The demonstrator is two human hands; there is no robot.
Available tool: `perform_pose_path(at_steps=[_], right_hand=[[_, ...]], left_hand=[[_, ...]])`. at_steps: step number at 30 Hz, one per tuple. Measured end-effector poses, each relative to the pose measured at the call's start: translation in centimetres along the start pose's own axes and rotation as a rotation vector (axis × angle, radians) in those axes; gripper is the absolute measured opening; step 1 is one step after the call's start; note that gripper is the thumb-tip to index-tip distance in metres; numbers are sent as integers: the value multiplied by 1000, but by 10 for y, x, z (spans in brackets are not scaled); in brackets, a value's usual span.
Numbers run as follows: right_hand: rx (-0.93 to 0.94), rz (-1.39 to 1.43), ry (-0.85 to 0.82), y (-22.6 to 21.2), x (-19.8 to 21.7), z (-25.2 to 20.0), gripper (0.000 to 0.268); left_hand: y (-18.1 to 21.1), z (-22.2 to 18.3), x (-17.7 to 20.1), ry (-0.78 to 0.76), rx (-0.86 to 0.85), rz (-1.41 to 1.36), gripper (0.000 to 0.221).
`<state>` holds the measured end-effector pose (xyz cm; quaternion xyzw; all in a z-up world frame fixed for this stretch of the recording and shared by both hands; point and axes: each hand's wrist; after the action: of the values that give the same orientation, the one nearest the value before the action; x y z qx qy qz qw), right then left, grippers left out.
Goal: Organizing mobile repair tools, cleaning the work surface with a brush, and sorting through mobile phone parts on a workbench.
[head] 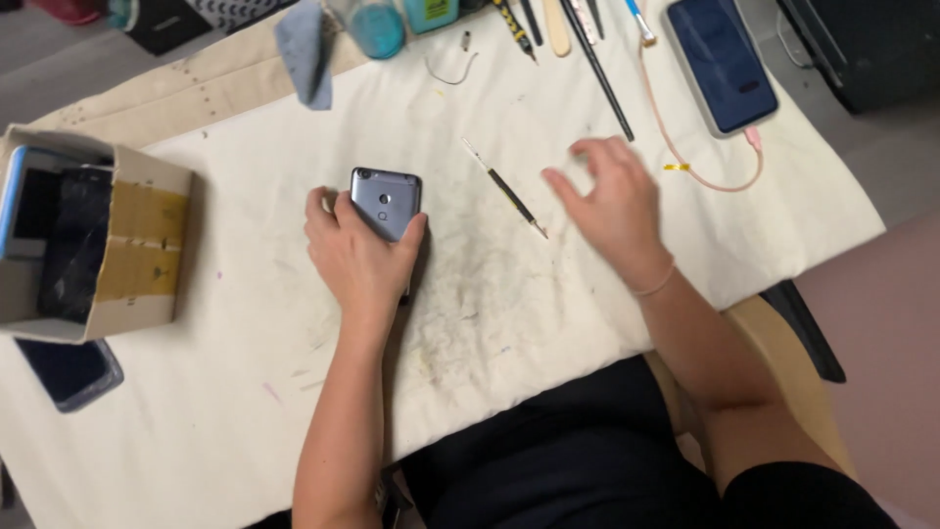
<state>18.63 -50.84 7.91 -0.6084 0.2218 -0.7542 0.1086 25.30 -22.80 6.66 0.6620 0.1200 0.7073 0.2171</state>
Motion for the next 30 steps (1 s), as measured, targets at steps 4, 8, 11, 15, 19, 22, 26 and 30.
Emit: perform_pose_path(at_steps=[4,8,11,15,19,22,26,30], right_hand=[[-102,-243,225,109,37,-17,38],[-211,-358,189,164,56,-28,50],[-199,-350,194,170,53,-27,43],[-222,-339,171,178,47,-21,38],[-198,-338,188,174,63,-6,66],[-330,-143,-106,167,76,16,99],[-340,-123,-248,162,91,37,89],[-328,-142,-403,160,99,53,63]], left_hand=[[-1,-5,-8,13,-84,71,89],[-10,-3,-18,-51,-75,132,94],[-8,-3,-15,-99,-51,106,95],[-7,-3,-14,-125,-27,87,96],[-5,-2,-14,-132,-15,88,96],[-8,-3,-15,-120,-37,112,96],[-8,-2,-15,-121,-34,100,95],[-8,-3,-15,-114,-43,97,95]])
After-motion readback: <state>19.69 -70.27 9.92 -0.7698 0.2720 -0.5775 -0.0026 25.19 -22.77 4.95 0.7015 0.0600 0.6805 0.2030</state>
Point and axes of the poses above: each hand's wrist, its own z-axis towards the middle knuckle, its own x-axis out of the back of the hand, y = z × x, and after that the axes turned 11 degrees about -y, right-handed
